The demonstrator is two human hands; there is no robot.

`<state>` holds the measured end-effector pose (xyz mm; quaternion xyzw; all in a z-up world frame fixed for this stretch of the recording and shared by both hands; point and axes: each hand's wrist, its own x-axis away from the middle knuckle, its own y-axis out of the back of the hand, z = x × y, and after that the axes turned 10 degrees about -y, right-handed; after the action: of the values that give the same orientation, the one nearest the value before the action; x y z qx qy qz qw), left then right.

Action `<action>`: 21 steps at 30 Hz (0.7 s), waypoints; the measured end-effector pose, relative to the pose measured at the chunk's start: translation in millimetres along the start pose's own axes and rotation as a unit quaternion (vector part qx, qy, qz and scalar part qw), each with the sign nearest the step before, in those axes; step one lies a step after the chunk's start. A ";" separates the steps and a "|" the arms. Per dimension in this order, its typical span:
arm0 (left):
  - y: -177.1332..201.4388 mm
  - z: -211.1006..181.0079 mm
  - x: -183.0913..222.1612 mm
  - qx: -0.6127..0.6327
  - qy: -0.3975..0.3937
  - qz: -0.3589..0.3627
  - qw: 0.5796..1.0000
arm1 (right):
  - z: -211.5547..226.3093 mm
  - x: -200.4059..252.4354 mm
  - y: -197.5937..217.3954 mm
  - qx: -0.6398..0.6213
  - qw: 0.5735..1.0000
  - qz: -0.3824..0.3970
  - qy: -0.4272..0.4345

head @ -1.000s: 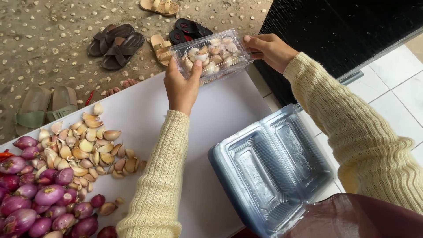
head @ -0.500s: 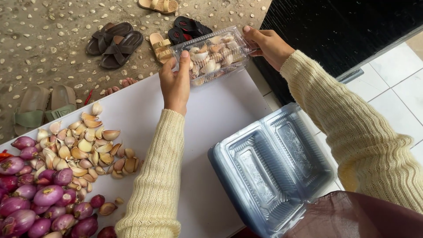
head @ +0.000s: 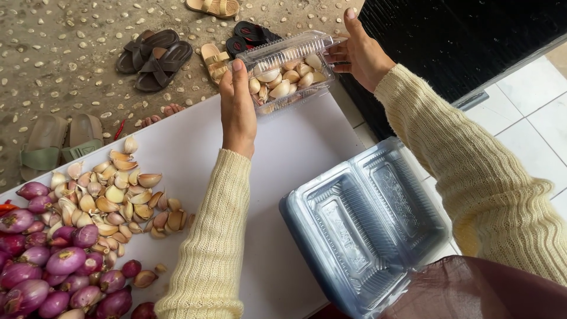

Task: The person places garlic cloves into small plastic containers by hand.

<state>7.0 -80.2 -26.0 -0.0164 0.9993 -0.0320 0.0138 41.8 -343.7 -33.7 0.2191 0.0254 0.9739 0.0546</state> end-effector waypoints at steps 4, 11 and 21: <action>3.6 -8.7 0.5 0.043 0.001 0.013 0.999 | 10.6 13.6 -8.9 0.014 0.999 0.017 -0.031; 11.2 -26.0 4.5 0.018 0.114 0.014 0.993 | 8.8 21.4 -5.4 0.026 0.999 0.012 -0.022; 26.2 -18.1 37.2 0.009 -0.049 0.034 0.998 | 0.8 105.9 31.1 0.248 0.948 -0.017 0.199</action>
<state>-31.5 -54.2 -10.6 0.0158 0.9971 -0.0393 0.0635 -55.9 -362.1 14.2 0.0270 0.2805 0.9594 0.0088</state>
